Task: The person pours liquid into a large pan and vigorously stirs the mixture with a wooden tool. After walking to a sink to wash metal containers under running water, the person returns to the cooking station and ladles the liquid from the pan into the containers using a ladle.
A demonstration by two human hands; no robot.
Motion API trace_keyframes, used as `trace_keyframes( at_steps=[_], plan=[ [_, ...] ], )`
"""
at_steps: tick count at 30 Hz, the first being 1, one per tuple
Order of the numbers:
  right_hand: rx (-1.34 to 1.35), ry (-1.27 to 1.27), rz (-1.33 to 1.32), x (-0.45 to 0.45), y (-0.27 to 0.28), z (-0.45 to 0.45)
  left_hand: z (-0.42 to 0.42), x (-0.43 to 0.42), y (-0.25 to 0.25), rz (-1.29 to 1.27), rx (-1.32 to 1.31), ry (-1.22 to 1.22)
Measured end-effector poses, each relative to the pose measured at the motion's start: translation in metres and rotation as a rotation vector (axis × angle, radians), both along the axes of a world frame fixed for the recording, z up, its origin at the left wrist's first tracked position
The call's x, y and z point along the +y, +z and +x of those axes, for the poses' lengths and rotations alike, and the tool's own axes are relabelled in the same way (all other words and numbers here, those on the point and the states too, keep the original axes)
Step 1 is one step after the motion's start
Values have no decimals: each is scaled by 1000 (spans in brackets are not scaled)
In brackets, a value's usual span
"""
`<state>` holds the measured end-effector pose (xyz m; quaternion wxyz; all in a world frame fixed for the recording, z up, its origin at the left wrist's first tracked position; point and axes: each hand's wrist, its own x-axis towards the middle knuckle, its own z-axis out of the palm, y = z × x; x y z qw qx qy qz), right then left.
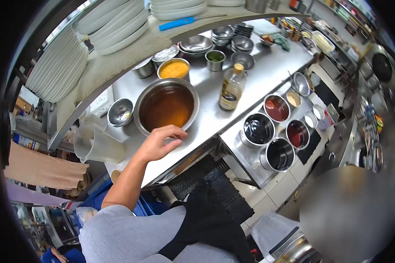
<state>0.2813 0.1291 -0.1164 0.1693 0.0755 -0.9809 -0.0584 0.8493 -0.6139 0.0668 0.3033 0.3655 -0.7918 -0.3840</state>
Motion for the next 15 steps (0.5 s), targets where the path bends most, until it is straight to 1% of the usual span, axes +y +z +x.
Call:
trace_keyframes(
  at_steps=[3, 5, 6, 7, 8, 9, 10, 11, 12, 14, 15],
  plan=[
    [-328, -64, 47, -126, 28, 0, 38, -28, -18, -28, 14, 245],
    [-505, 28, 74, -189, 27, 1, 54, -39, -22, -56, -13, 317],
    [-460, 342, -34, -199, -9, -18, 61, -40, -25, -91, -37, 379],
    [-430, 659, -107, -205, -46, -40, 66, -38, -27, -151, 19, 439],
    [-642, 602, -91, -259, -20, -5, 74, -33, -30, -143, 18, 460],
    [-844, 526, -64, -335, 27, 50, 84, -26, -32, -141, 62, 611],
    [-967, 535, -218, -352, 13, 54, 95, -17, -34, -144, 109, 763],
    [-1041, 613, -208, -368, 0, 53, 108, -5, -36, -122, 191, 892],
    [-1042, 640, -201, -383, -10, 51, 130, 7, -38, -86, 189, 975],
    [-1349, 696, -84, -412, -22, 46, 160, 33, -34, -27, 256, 1199],
    [-1406, 665, -50, -434, -11, 57, 167, 44, -27, -37, 255, 1228]
  ],
)
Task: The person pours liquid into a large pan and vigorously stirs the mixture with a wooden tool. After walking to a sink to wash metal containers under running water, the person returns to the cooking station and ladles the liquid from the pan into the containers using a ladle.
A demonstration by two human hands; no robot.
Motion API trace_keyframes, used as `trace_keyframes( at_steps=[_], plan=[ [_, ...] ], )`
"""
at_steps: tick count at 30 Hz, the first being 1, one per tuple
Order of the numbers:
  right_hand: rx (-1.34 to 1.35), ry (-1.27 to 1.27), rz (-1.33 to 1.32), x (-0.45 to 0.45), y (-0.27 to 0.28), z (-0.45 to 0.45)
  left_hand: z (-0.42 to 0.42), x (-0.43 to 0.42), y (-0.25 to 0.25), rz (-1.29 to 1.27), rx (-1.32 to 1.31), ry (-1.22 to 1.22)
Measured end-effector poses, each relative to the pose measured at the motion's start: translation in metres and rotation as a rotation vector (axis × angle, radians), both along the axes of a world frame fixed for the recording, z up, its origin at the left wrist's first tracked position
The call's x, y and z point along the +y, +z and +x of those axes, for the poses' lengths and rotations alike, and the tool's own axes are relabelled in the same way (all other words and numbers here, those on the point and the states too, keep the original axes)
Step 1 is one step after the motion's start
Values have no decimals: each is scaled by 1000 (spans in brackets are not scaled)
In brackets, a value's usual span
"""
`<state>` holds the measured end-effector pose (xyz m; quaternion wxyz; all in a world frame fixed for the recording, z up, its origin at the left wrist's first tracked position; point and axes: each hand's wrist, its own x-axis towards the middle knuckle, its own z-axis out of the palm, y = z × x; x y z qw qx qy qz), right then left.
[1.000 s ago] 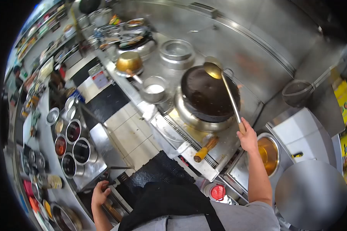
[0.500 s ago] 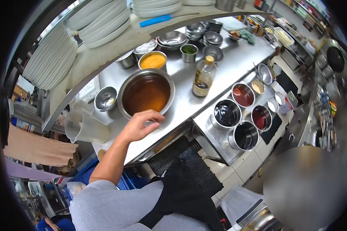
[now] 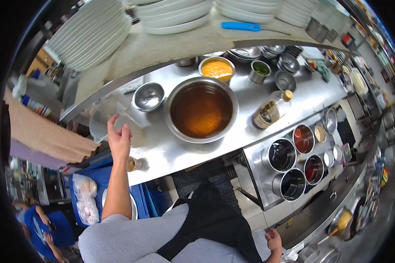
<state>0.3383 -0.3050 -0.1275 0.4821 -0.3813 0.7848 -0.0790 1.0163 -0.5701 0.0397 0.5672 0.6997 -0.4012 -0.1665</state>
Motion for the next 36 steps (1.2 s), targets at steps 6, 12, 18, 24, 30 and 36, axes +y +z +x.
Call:
trace_keyframes(
  at_steps=[6, 12, 18, 24, 30, 36],
  plan=[
    [80, 311, -30, -107, 14, 2, 34, 18, -17, 351, -65, 203],
    [16, 547, -357, -171, 30, 0, 22, 25, -56, 199, -316, 285],
    [-40, 562, -357, -141, 30, 21, -48, 70, -65, 9, -345, 216],
    [-147, 571, -321, -73, 27, 28, -103, 140, -37, -54, -414, 19],
    [-124, 387, -610, -48, 93, 9, -187, 143, 30, -133, -348, -370],
    [21, 21, -991, -31, 188, 22, -302, 88, 65, -229, -270, -965]
  ],
)
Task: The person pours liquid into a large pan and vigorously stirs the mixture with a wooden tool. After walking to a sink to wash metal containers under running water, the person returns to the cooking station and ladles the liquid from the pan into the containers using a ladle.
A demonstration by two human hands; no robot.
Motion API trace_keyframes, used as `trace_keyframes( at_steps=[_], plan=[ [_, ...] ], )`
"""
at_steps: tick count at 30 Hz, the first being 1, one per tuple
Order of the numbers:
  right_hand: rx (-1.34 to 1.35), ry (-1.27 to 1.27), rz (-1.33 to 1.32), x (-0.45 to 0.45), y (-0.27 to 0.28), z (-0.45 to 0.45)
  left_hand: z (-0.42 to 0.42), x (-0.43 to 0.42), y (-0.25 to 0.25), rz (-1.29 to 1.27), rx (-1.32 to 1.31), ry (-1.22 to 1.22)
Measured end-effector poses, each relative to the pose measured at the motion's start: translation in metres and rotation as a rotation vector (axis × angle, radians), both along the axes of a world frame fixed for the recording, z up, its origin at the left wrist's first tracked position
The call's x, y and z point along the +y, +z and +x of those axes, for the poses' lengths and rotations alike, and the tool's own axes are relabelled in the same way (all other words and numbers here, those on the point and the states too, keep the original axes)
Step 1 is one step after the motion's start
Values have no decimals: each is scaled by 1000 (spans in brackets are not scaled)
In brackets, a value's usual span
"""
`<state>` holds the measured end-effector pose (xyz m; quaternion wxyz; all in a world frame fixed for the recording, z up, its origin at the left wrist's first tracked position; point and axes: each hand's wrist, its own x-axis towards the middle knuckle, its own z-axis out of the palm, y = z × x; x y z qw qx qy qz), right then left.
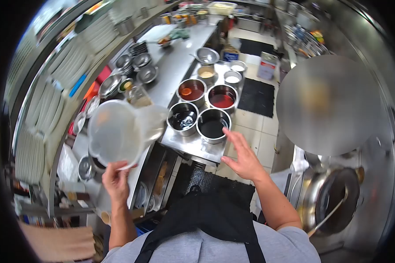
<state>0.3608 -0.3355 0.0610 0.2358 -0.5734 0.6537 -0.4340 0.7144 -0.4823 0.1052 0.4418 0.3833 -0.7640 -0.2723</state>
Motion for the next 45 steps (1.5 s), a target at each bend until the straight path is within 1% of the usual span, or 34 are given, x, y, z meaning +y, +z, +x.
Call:
trace_keyframes(
  at_steps=[1, 3, 4, 5, 7, 8, 9, 11, 12, 13, 15, 16, 17, 18, 19, 21, 23, 24, 26, 28, 29, 30, 31, 32, 33, 35, 36, 37, 39, 40, 42, 43, 45],
  plan=[
    [-3, -49, -2, 8, 7, 0, -24, -4, 11, -78, -82, -105],
    [92, -234, -226, 26, 21, 4, -66, -11, 9, -67, -131, -440],
    [110, -316, -258, 37, 33, 9, -85, -10, 8, -75, -183, -575],
    [119, -374, -260, 48, 32, 10, -104, -6, 7, -87, -233, -710],
    [182, -355, -179, 81, 28, 11, -139, 5, -7, -55, -202, -962],
    [55, -486, -167, 100, 19, 17, -153, 10, -21, 2, -165, -1055],
    [64, -543, -171, 117, 19, 28, -163, 15, -35, 63, -132, -1149],
    [-74, -800, 57, 150, 23, 53, -183, 31, -54, 129, -125, -1262],
    [-65, -855, 54, 167, 18, 68, -190, 40, -59, 175, -129, -1333],
    [-74, -942, 34, 184, 12, 83, -193, 47, -60, 252, -260, -1402],
    [-63, -1070, 14, 226, 15, 98, -204, 67, -61, 399, -206, -1626],
    [-147, -1206, -36, 254, 21, 106, -210, 74, -62, 400, -203, -1669],
    [-236, -1340, -91, 278, 29, 118, -216, 80, -65, 470, -180, -1718],
    [-135, -1419, -165, 295, 51, 129, -221, 86, -67, 542, -163, -1764],
    [-31, -1497, -237, 313, 78, 139, -227, 86, -68, 577, -182, -1801],
    [253, -1622, -386, 368, 103, 164, -238, 90, -74, 623, -239, -1740],
    [383, -1696, -612, 397, 132, 186, -249, 99, -75, 654, -331, -1672],
    [397, -1758, -605, 409, 135, 190, -254, 105, -82, 638, -357, -1668],
    [714, -1877, -807, 429, 135, 189, -262, 125, -90, 599, -430, -1670],
    [789, -1987, -674, 464, 116, 174, -267, 148, -103, 639, -549, -1700],
    [678, -2020, -666, 479, 105, 162, -270, 162, -106, 645, -624, -1707],
    [562, -2041, -666, 494, 89, 148, -273, 177, -108, 634, -640, -1731],
    [416, -2023, -814, 514, 67, 135, -275, 192, -108, 501, -725, -1768],
    [459, -2115, -754, 537, 44, 125, -279, 206, -109, 369, -804, -1791],
    [450, -2118, -755, 550, 35, 122, -284, 220, -111, 366, -812, -1788],
    [345, -2324, -599, 563, 17, 115, -292, 243, -115, 277, -856, -1847],
    [360, -2301, -647, 579, -8, 108, -295, 254, -116, 281, -864, -1828],
    [344, -2291, -648, 590, -29, 104, -300, 264, -116, 258, -893, -1815],
    [294, -2350, -616, 606, -64, 98, -310, 283, -115, 242, -924, -1783],
    [277, -2332, -614, 613, -79, 95, -314, 289, -114, 232, -964, -1774],
    [155, -2374, -666, 621, -108, 87, -319, 297, -112, 236, -1006, -1729],
    [133, -2353, -662, 624, -121, 81, -321, 299, -111, 235, -1027, -1722],
    [148, -2298, -817, 626, -145, 74, -322, 296, -117, 246, -1051, -1694]
  ],
)
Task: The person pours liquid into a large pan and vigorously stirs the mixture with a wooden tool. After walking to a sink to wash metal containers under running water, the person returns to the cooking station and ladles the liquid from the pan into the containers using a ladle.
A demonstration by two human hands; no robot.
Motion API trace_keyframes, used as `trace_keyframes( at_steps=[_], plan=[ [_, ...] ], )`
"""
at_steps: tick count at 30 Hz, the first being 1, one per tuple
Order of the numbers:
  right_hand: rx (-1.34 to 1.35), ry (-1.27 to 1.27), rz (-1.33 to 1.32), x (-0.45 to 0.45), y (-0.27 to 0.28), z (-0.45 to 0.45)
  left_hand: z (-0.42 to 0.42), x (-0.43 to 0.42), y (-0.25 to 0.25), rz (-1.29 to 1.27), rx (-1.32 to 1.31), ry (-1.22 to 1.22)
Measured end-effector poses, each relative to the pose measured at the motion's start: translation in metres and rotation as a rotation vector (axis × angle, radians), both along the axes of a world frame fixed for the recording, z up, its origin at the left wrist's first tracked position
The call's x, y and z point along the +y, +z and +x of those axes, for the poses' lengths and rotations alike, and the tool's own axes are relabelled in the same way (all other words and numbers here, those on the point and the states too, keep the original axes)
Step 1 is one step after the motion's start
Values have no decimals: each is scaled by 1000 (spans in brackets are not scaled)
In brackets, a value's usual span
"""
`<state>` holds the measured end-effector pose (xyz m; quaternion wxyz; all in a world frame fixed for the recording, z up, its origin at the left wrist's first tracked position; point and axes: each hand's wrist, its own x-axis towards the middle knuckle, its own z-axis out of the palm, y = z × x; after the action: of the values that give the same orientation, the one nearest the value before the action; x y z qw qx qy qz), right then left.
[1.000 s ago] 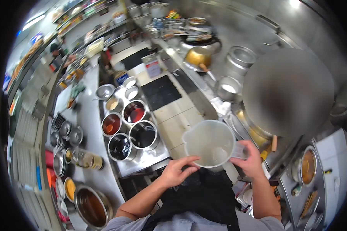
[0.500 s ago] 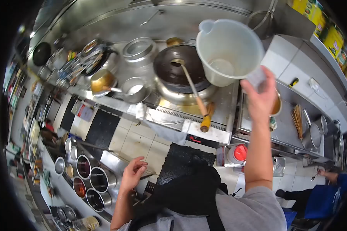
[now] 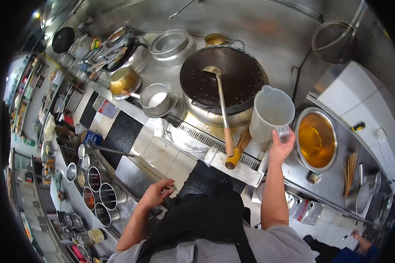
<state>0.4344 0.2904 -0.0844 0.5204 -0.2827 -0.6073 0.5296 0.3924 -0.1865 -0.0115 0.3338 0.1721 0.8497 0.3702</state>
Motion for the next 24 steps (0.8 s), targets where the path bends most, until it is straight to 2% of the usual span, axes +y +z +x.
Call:
trace_keyframes(
  at_steps=[5, 7, 8, 9, 12, 13, 14, 15, 17, 18, 20, 21, 24],
  plan=[
    [-116, -40, -96, 0, -46, -19, -7, -34, -7, -76, -33, 96],
    [-310, -107, 50, 5, -68, -24, -9, -64, -21, -74, -21, 157],
    [-345, -83, 1, 1, -65, -26, -11, -80, -31, -71, -20, 159],
    [-421, -65, 120, 8, -74, -24, -14, -96, -37, -62, -7, 182],
    [-600, 17, 238, 2, -55, -11, -28, -146, -45, -94, -64, 314],
    [-650, -18, 435, 14, -58, -4, -33, -166, -49, -53, -76, 373],
    [-785, -51, 373, 21, -45, 4, -39, -186, -53, -45, -61, 398],
    [-526, -32, 349, 12, -28, -1, -48, -207, -54, -61, -36, 432],
    [-519, -243, 616, 15, -3, -17, -67, -248, -65, -71, 27, 486],
    [-505, -233, 625, -1, 19, -37, -80, -265, -67, -63, 33, 502],
    [-420, 186, 328, -48, 65, -95, -110, -297, -66, -13, 78, 519],
    [-439, 295, 388, -81, 80, -133, -124, -312, -72, 5, 138, 514],
    [-469, 484, 431, -210, 111, -230, -161, -340, -49, 0, 138, 596]
  ],
)
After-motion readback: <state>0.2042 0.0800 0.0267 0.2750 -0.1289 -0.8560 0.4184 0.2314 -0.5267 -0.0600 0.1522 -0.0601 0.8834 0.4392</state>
